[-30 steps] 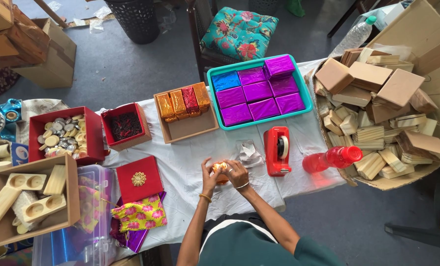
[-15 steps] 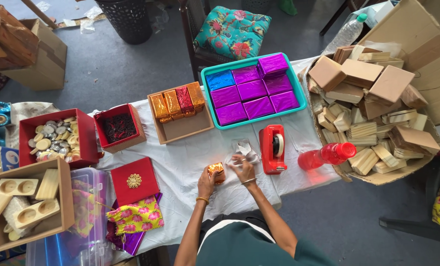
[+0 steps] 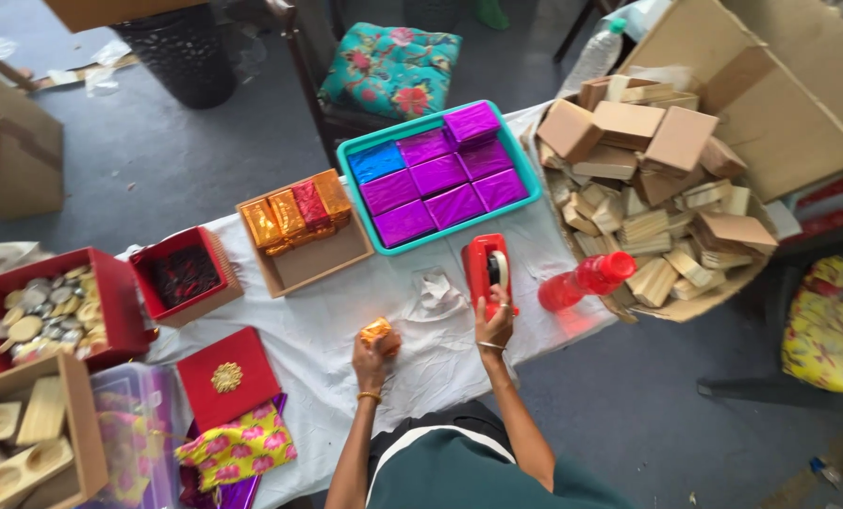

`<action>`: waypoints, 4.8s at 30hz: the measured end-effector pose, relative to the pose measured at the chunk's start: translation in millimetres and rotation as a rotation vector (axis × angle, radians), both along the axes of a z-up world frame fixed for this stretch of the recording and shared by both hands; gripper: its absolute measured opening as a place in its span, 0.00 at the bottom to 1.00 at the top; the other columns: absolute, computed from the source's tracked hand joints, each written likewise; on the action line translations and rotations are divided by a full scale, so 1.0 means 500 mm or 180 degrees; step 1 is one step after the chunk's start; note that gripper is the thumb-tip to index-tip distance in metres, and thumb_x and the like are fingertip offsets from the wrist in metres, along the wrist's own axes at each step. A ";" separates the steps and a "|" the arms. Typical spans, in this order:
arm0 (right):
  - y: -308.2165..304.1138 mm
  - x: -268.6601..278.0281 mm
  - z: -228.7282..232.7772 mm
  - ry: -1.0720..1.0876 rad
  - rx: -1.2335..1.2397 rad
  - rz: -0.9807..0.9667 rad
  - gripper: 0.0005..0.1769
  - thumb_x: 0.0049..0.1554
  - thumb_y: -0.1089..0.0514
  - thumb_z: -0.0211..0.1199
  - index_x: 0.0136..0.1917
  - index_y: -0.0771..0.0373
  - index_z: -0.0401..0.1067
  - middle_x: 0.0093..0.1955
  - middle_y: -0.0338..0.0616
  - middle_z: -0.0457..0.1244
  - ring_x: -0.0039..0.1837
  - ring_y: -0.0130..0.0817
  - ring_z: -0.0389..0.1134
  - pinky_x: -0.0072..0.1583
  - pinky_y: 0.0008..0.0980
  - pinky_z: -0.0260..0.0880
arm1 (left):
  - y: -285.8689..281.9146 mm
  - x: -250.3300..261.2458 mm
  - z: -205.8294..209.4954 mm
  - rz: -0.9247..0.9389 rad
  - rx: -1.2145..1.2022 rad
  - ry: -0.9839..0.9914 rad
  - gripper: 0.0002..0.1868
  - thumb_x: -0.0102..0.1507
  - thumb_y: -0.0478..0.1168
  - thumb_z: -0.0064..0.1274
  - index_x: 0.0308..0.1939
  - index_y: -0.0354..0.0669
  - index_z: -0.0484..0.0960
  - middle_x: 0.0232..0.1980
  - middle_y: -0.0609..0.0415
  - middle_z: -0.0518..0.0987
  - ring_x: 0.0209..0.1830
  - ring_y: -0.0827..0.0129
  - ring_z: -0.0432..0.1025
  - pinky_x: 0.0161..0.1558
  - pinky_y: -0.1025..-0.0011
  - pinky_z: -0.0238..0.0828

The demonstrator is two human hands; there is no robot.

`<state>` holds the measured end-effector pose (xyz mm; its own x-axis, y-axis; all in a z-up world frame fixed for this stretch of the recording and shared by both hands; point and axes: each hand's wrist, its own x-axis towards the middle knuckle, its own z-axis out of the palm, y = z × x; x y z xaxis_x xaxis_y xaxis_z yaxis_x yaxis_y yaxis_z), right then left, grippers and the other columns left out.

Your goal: The person is wrapping items in foil and colored paper and placing them into wooden and decorative gift boxes.

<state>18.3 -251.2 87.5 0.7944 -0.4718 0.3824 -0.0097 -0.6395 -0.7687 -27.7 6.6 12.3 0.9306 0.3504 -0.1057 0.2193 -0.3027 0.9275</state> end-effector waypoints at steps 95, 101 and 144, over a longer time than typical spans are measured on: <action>0.278 0.029 -0.077 0.1552 0.1605 0.2551 0.34 0.57 0.59 0.69 0.70 0.64 0.55 0.35 0.41 0.71 0.34 0.23 0.67 0.39 0.24 0.68 | 0.038 0.026 0.008 0.0170 0.1283 -0.0638 0.33 0.67 0.65 0.44 0.61 0.41 0.74 0.49 0.43 0.81 0.48 0.47 0.75 0.49 0.54 0.68; 0.296 0.040 -0.088 0.1256 0.1289 0.2250 0.27 0.56 0.55 0.70 0.61 0.65 0.59 0.34 0.41 0.71 0.38 0.26 0.73 0.41 0.25 0.72 | 0.041 0.026 0.017 0.0078 0.1292 -0.0758 0.33 0.67 0.65 0.43 0.61 0.41 0.74 0.49 0.44 0.81 0.48 0.49 0.76 0.48 0.55 0.69; 0.269 0.055 -0.104 0.1218 -0.0326 0.2443 0.28 0.53 0.35 0.69 0.47 0.61 0.66 0.31 0.45 0.69 0.35 0.45 0.73 0.37 0.41 0.71 | 0.057 0.031 0.019 -0.0241 0.1435 -0.0465 0.32 0.63 0.60 0.54 0.60 0.40 0.74 0.47 0.47 0.82 0.47 0.54 0.77 0.51 0.57 0.69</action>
<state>46.0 -116.9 35.6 0.9621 0.2704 0.0347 0.2068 -0.6411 -0.7391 -12.0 34.9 21.8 0.9491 0.2619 0.1750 0.0583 -0.6920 0.7195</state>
